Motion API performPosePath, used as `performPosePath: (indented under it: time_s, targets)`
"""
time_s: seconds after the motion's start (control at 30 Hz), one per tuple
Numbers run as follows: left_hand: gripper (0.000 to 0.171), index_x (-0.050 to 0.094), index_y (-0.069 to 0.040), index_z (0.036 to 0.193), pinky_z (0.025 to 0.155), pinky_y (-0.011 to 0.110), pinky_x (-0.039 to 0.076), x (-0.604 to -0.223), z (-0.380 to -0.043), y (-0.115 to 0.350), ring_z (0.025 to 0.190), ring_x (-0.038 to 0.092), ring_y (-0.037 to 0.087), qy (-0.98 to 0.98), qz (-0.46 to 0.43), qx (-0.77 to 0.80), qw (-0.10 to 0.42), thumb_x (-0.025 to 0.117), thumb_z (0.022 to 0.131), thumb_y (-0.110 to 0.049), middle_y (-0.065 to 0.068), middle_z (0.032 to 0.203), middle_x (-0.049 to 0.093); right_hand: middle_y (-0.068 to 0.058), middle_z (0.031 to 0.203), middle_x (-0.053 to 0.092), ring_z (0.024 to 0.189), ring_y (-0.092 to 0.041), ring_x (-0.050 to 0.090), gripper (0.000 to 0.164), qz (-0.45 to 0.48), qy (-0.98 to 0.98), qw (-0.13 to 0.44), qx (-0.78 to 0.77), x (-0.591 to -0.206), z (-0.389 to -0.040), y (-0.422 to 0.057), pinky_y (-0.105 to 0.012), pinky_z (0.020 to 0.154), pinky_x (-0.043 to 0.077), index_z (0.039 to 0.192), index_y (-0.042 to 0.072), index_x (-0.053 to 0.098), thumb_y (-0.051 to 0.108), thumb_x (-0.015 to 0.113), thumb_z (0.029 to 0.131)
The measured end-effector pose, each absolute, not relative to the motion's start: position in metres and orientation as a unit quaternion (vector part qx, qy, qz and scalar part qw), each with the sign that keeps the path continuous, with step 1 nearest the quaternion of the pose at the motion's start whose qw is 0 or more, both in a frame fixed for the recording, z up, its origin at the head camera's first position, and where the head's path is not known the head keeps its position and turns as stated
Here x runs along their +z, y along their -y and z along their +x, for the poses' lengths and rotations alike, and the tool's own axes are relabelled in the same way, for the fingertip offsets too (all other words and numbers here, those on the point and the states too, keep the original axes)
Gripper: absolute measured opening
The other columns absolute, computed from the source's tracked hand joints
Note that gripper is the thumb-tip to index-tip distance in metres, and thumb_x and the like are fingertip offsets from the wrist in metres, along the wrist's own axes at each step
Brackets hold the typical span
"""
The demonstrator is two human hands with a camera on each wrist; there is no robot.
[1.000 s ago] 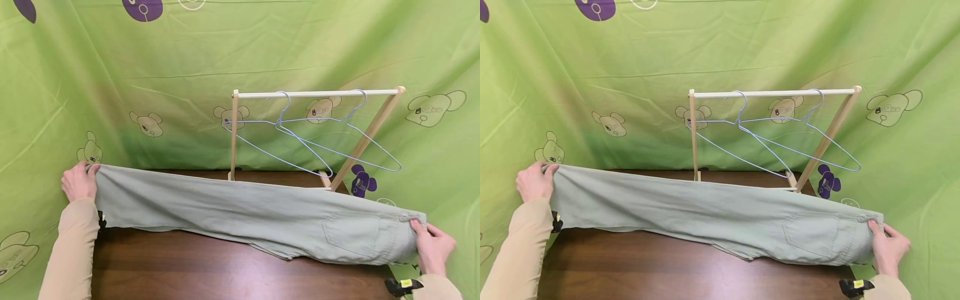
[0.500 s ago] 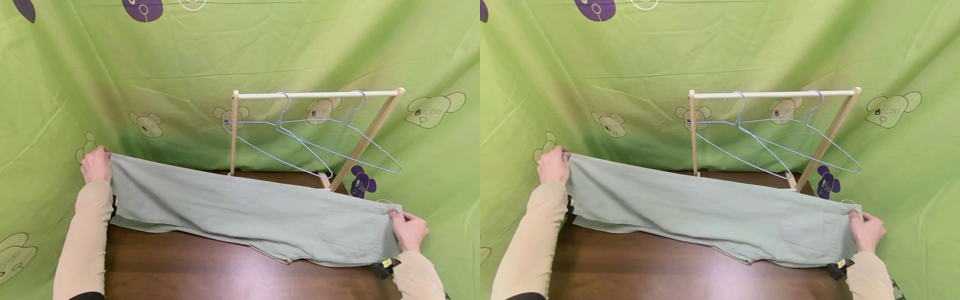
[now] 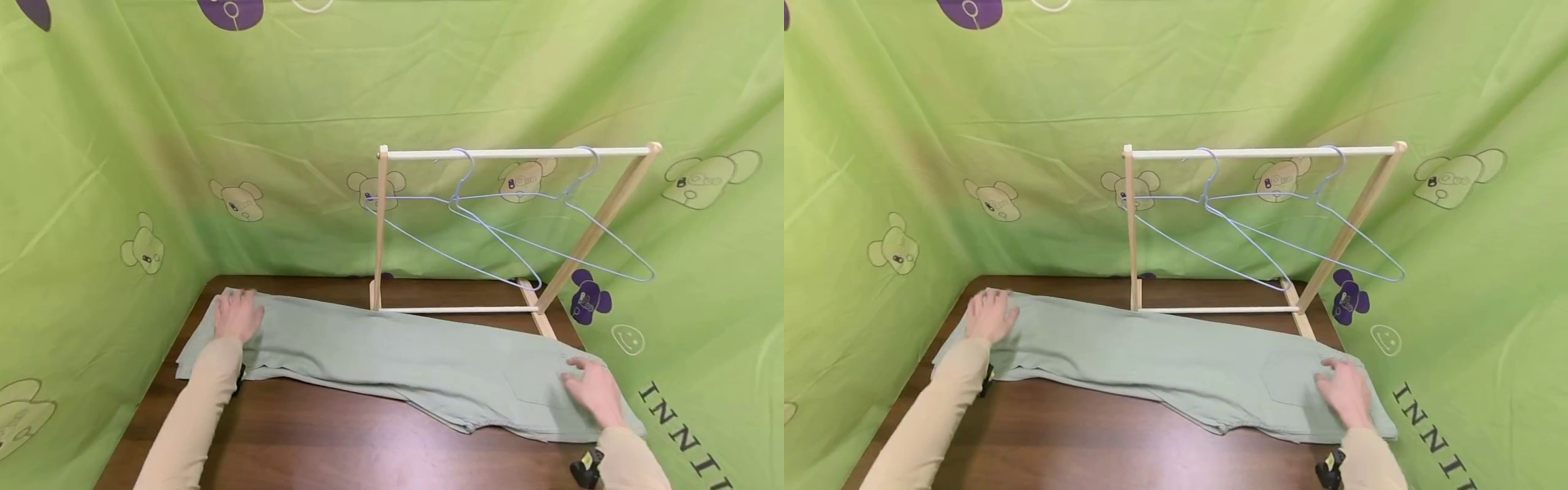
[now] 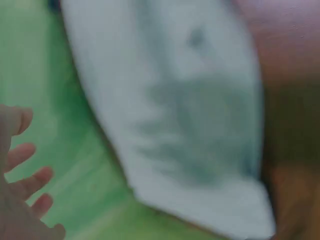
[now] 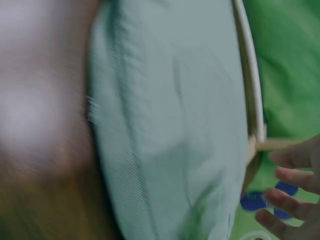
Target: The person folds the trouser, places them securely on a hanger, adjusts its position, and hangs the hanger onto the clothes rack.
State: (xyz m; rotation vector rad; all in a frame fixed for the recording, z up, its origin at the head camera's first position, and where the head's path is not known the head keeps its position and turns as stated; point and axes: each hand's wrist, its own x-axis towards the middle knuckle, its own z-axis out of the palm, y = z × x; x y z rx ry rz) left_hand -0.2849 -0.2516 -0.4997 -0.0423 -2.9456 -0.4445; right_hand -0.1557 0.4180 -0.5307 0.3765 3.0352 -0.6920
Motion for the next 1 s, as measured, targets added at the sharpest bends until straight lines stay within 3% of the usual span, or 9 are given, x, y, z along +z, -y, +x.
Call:
performPosePath:
  time_s: [0.17, 0.33, 0.47, 0.57, 0.77, 1.0]
  targets:
    - [0.046, 0.052, 0.002, 0.135, 0.104, 0.07, 0.031, -0.536, -0.26, 0.247, 0.127, 0.04, 0.06, 0.987, 0.017, -0.158, 0.009, 0.052, 0.097, -0.024, 0.036, 0.133, 0.051, -0.04, 0.123, 0.059, 0.112, -0.061, 0.054, 0.04, 0.071, -0.974, 0.007, -0.215, -0.544, -0.151, -0.396, -0.066, 0.09, 0.046, 0.12, -0.009, 0.063, 0.016, 0.064, 0.089]
    - [0.053, 0.038, 0.007, 0.14, 0.103, 0.076, 0.029, -0.56, -0.234, 0.261, 0.131, 0.025, 0.063, 0.96, 0.128, -0.245, -0.037, 0.045, 0.096, -0.022, 0.042, 0.139, 0.032, -0.038, 0.111, 0.064, 0.103, -0.055, 0.06, 0.039, 0.094, -0.973, 0.007, -0.21, -0.551, -0.144, -0.396, -0.058, 0.083, 0.05, 0.116, -0.01, 0.064, 0.015, 0.064, 0.085]
    - [0.055, 0.028, 0.01, 0.139, 0.101, 0.079, 0.026, -0.573, -0.217, 0.276, 0.132, 0.015, 0.067, 0.931, 0.207, -0.297, -0.046, 0.042, 0.096, -0.021, 0.047, 0.141, 0.018, -0.039, 0.115, 0.061, 0.101, -0.058, 0.059, 0.043, 0.124, -0.971, 0.032, -0.203, -0.556, -0.139, -0.401, -0.056, 0.076, 0.051, 0.117, -0.009, 0.063, 0.019, 0.065, 0.084]
    - [0.056, 0.024, 0.011, 0.137, 0.1, 0.077, 0.028, -0.578, -0.208, 0.284, 0.127, 0.016, 0.071, 0.913, 0.243, -0.326, -0.043, 0.044, 0.097, -0.021, 0.053, 0.137, 0.013, -0.042, 0.123, 0.057, 0.104, -0.062, 0.057, 0.048, 0.136, -0.968, 0.057, -0.203, -0.561, -0.138, -0.403, -0.058, 0.077, 0.051, 0.12, -0.009, 0.06, 0.023, 0.066, 0.085]
    - [0.067, 0.016, 0.012, 0.141, 0.102, 0.073, 0.033, -0.578, -0.203, 0.285, 0.125, 0.023, 0.075, 0.88, 0.278, -0.385, -0.023, 0.048, 0.096, -0.025, 0.058, 0.134, 0.013, -0.045, 0.124, 0.052, 0.106, -0.065, 0.053, 0.061, 0.134, -0.964, 0.101, -0.206, -0.567, -0.139, -0.406, -0.062, 0.083, 0.049, 0.125, -0.01, 0.052, 0.037, 0.067, 0.088]
    - [0.066, 0.018, 0.011, 0.142, 0.108, 0.071, 0.032, -0.569, -0.207, 0.283, 0.129, 0.029, 0.073, 0.861, 0.288, -0.419, -0.028, 0.047, 0.096, -0.026, 0.053, 0.137, 0.031, -0.049, 0.127, 0.041, 0.111, -0.07, 0.042, 0.087, 0.13, -0.957, 0.136, -0.221, -0.579, -0.14, -0.408, -0.07, 0.088, 0.042, 0.132, -0.007, 0.041, 0.06, 0.069, 0.083]
